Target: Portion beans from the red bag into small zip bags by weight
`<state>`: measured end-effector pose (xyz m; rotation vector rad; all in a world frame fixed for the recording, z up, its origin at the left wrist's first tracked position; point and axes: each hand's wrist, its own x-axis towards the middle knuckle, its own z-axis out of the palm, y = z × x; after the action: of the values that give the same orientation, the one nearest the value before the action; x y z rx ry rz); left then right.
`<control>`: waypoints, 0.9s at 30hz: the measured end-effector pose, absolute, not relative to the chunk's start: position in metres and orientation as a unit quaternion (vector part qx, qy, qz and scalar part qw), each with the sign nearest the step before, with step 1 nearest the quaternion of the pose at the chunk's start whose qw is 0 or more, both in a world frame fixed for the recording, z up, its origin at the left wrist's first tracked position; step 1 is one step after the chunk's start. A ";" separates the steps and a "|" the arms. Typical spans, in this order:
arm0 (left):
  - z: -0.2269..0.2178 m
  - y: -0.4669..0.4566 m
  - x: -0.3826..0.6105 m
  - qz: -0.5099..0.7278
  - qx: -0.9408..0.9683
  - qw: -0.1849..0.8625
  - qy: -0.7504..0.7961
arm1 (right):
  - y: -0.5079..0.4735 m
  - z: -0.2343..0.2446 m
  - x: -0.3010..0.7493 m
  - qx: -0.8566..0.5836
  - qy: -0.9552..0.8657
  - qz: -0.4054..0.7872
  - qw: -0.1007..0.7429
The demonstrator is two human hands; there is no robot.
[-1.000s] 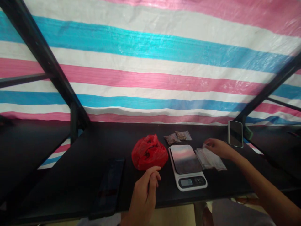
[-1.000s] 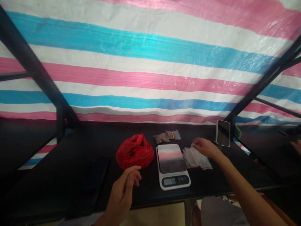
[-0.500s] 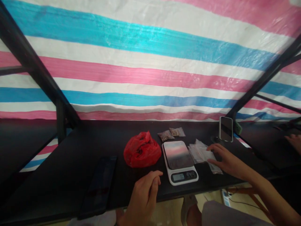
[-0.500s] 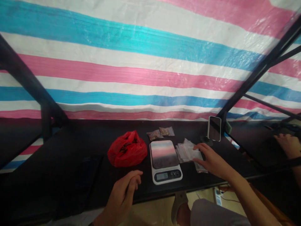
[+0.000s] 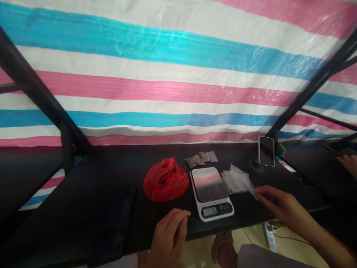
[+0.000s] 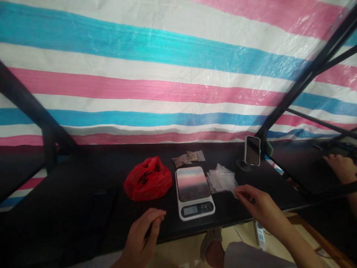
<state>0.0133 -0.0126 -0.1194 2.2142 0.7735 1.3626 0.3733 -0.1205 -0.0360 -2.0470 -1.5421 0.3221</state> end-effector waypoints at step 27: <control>-0.082 0.023 -0.009 0.545 0.734 0.263 0.310 | 0.056 -0.004 0.178 -0.551 -0.786 0.199 0.200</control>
<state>-0.0088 0.0232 -0.0818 1.9846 0.8394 1.4730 0.1778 0.0564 -0.0044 -1.5404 -2.1963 0.5561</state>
